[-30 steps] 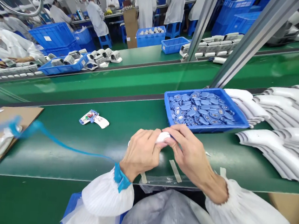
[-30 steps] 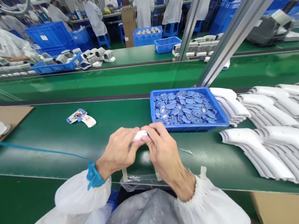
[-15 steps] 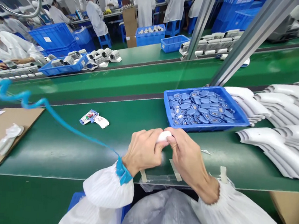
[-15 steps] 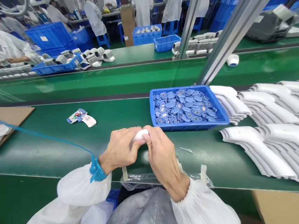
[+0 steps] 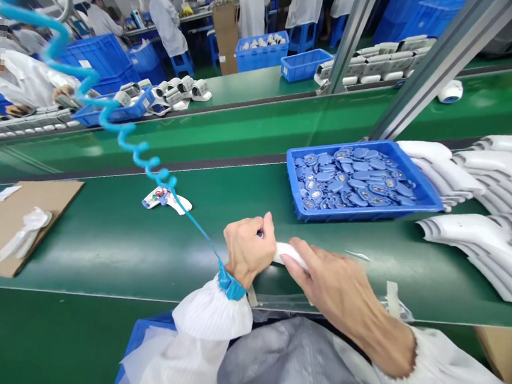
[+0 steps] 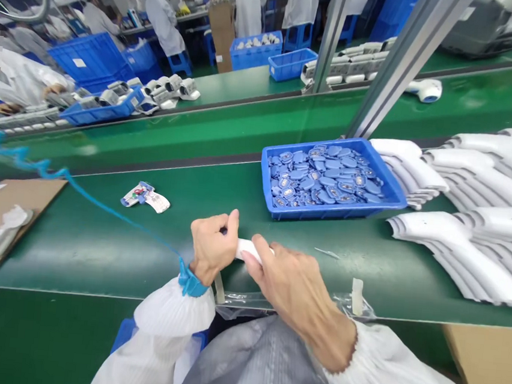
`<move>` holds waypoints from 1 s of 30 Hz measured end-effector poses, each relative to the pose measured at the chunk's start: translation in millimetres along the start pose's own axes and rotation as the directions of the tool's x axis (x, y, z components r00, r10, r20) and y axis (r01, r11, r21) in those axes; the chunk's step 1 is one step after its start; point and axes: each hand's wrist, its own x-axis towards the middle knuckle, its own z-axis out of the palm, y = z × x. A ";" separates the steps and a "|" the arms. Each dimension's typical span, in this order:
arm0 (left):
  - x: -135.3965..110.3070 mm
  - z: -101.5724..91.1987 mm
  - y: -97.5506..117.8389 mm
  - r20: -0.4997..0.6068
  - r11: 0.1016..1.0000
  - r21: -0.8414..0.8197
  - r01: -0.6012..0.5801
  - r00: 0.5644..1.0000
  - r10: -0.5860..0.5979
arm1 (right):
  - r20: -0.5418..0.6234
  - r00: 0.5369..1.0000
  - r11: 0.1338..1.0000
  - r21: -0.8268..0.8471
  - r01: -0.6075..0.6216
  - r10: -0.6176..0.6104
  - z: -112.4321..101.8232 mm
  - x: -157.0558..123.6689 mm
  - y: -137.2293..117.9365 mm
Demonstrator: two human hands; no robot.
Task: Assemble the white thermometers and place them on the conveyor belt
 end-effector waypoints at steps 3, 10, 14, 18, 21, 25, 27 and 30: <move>0.1 -18.5 -4.7 0.155 0.997 -0.068 -0.021 0.987 0.031 | 0.186 0.940 0.907 0.264 -0.329 0.287 4.0 3.1 -0.6; -16.3 -26.4 -19.2 -0.104 0.872 -0.398 0.283 0.931 -0.350 | 0.766 0.554 0.413 0.411 -0.812 0.326 18.5 17.0 -6.0; -3.0 -6.6 -27.7 -0.220 0.876 -0.290 0.386 0.864 -0.453 | 0.404 0.892 0.810 0.444 -0.383 0.201 22.5 15.8 -15.1; 15.6 -0.8 -33.8 -0.164 0.921 -0.154 0.358 0.910 -0.381 | 0.257 0.963 0.940 0.304 -0.157 0.077 35.3 8.9 -29.3; 23.0 -6.4 -38.2 -0.092 0.960 -0.119 0.253 0.960 -0.264 | 0.141 0.985 0.963 0.234 -0.131 0.099 44.1 3.6 -33.9; 17.4 -24.7 -46.9 0.103 0.994 -0.099 -0.042 0.993 0.052 | 0.116 0.985 0.921 0.355 -0.163 0.130 41.2 3.1 -20.4; 10.6 -30.4 -49.3 0.147 0.990 -0.106 -0.090 0.984 0.105 | 0.121 0.984 0.899 0.406 -0.166 0.128 36.5 6.0 -12.3; 3.2 -24.8 -46.1 0.027 0.955 -0.257 0.149 0.989 -0.147 | 0.129 0.989 0.886 0.446 -0.128 0.078 33.9 10.6 -10.9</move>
